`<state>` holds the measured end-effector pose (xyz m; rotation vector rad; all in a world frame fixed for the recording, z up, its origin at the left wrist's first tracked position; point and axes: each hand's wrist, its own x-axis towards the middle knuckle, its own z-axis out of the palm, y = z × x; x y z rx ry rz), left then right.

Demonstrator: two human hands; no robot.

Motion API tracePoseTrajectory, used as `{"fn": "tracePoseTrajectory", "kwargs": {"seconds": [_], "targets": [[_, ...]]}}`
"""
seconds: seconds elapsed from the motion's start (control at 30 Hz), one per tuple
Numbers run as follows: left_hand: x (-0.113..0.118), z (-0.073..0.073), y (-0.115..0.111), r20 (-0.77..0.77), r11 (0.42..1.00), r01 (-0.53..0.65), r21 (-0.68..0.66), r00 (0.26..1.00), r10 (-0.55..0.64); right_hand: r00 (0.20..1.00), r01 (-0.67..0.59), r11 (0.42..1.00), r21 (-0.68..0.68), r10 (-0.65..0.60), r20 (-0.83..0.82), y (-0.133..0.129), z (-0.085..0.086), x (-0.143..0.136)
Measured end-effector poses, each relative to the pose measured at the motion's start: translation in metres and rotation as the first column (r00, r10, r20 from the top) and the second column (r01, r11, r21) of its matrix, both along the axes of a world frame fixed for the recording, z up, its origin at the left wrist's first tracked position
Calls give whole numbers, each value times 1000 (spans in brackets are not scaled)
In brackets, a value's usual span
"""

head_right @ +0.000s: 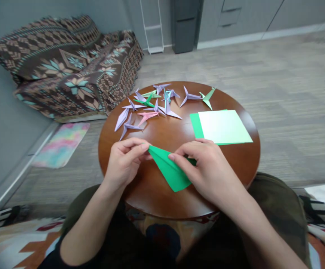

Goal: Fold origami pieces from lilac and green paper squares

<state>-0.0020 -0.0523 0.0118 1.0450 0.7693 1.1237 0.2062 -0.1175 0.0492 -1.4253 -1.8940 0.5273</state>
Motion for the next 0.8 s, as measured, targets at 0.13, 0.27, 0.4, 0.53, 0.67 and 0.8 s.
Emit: {"fn": "tracePoseTrajectory", "kwargs": {"seconds": [0.13, 0.27, 0.4, 0.53, 0.67, 0.8], "targets": [[-2, 5, 3, 40, 997, -66, -28, 997, 67, 1000, 5, 1000, 7, -5, 15, -1, 1, 1], [-4, 6, 2, 52, 999, 29, -29, 998, -27, 1000, 14, 1000, 6, -14, 10, 0, 2, 1], [-2, 2, -3, 1, 987, 156, -32, 988, -156, 1000, 4, 1000, -25, -4, -18, 0, 3, -1], [-1, -2, -4, -46, 990, 130, -50, 990, -133, 999, -8, 998, -69, 5, -47, -1, 6, -4], [-1, -3, -2, -98, 993, 106, -57, 989, -111, 998, -17, 996, -88, 11, -61, -1, 8, -4], [-2, -5, -1, -116, 995, 97, -38, 988, -101, 998, -24, 995, -96, 18, -60, -1, 7, -4]]}}
